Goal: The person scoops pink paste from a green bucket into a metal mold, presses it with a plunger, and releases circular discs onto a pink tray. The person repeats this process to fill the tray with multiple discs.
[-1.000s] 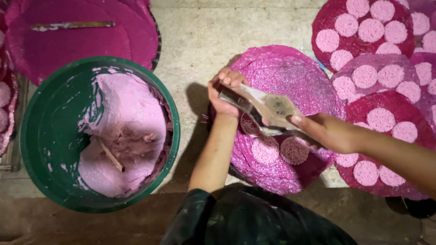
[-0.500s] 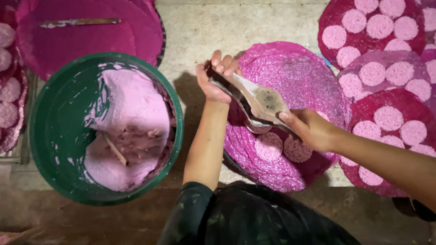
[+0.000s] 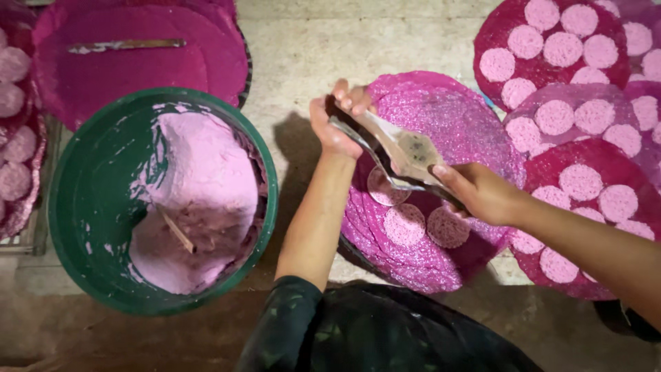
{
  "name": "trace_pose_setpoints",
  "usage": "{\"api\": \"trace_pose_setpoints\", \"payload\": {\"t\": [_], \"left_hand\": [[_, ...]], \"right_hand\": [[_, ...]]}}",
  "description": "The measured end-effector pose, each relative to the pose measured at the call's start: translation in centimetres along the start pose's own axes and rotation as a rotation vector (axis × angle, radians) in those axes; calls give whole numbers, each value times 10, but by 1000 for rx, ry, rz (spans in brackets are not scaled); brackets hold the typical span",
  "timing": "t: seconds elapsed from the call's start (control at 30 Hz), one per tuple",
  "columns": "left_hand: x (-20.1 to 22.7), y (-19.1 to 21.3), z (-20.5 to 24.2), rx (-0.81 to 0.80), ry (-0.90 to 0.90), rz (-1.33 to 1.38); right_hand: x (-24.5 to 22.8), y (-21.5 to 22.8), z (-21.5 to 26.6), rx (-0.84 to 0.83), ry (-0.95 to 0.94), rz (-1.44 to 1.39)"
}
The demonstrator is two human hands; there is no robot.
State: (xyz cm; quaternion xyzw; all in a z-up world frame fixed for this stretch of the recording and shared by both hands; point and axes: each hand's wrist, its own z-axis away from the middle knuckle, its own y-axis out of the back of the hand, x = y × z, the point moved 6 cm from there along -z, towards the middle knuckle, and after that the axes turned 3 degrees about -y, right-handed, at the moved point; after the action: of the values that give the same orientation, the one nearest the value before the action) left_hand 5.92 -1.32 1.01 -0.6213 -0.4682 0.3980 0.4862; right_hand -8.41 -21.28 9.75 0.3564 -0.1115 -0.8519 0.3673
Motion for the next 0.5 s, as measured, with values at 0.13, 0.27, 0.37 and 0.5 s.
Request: {"api": "trace_pose_setpoints", "payload": {"t": [0.13, 0.27, 0.37, 0.5], "left_hand": [[-9, -11, 3, -14, -5, -4], [11, -49, -10, -80, 8, -162], [33, -59, 2, 175, 55, -593], [13, -52, 65, 348, 707, -1645]], "right_hand": [[-7, 3, 0, 90, 34, 225], [1, -4, -11, 173, 187, 32], [31, -16, -18, 209, 302, -58], [61, -17, -2, 184, 610, -383]]}}
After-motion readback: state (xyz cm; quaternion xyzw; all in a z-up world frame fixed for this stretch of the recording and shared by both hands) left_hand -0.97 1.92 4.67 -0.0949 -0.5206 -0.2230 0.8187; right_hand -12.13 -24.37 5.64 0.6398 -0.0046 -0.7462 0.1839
